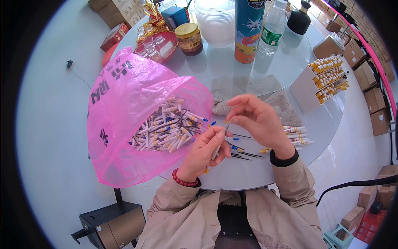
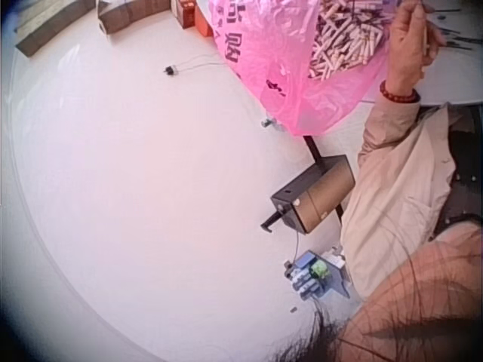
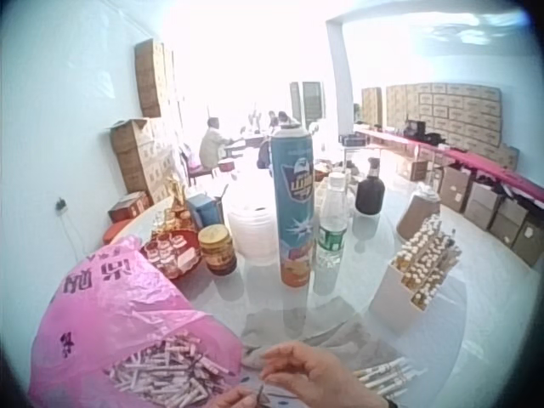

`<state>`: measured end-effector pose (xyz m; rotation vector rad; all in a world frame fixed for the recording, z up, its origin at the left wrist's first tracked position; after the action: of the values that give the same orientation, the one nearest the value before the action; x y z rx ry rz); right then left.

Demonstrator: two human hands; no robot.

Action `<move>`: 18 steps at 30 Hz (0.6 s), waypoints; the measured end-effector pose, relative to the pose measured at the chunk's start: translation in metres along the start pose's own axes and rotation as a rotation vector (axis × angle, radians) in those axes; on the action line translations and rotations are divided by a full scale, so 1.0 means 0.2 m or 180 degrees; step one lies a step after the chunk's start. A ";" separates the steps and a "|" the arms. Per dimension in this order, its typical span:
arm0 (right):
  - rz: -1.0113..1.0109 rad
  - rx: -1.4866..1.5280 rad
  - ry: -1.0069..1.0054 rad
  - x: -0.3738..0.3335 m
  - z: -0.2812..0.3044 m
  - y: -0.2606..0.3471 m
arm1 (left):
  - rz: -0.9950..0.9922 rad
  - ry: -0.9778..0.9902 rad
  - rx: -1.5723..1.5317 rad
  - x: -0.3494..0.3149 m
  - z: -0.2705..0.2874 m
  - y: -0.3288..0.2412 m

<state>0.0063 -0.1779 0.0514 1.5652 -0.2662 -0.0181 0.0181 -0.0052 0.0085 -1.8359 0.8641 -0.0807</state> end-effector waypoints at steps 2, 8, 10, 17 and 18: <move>0.0090 -0.0091 0.0055 -0.01 0.00 0.01 | -0.0017 0.0024 -0.0002 0.00 0.00 0.00; 0.0129 -0.0323 0.0244 -0.01 0.00 0.04 | 0.0007 0.0060 0.0027 0.00 0.00 0.00; 0.0070 -0.0287 0.0281 -0.01 0.00 0.04 | 0.0004 0.0065 0.0059 0.00 0.00 0.00; -0.0070 0.0032 0.0382 -0.01 -0.01 0.05 | -0.0104 0.0089 0.0084 -0.01 -0.01 -0.01; -0.0078 0.0083 0.0397 -0.01 -0.01 0.05 | -0.0095 0.0051 0.0115 -0.01 -0.02 -0.01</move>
<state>0.0030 -0.1759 0.0603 1.5887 -0.1494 0.0640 0.0162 -0.0058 0.0127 -1.8167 0.8414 -0.1291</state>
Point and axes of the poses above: each hand's wrist, its own x-axis towards the middle knuckle, its own z-axis out of the back of the hand, y = z × x, the point moved 3 cm from there along x, towards the middle knuckle, and after that the axes turned 13 degrees about -y, right-handed, at the moved point
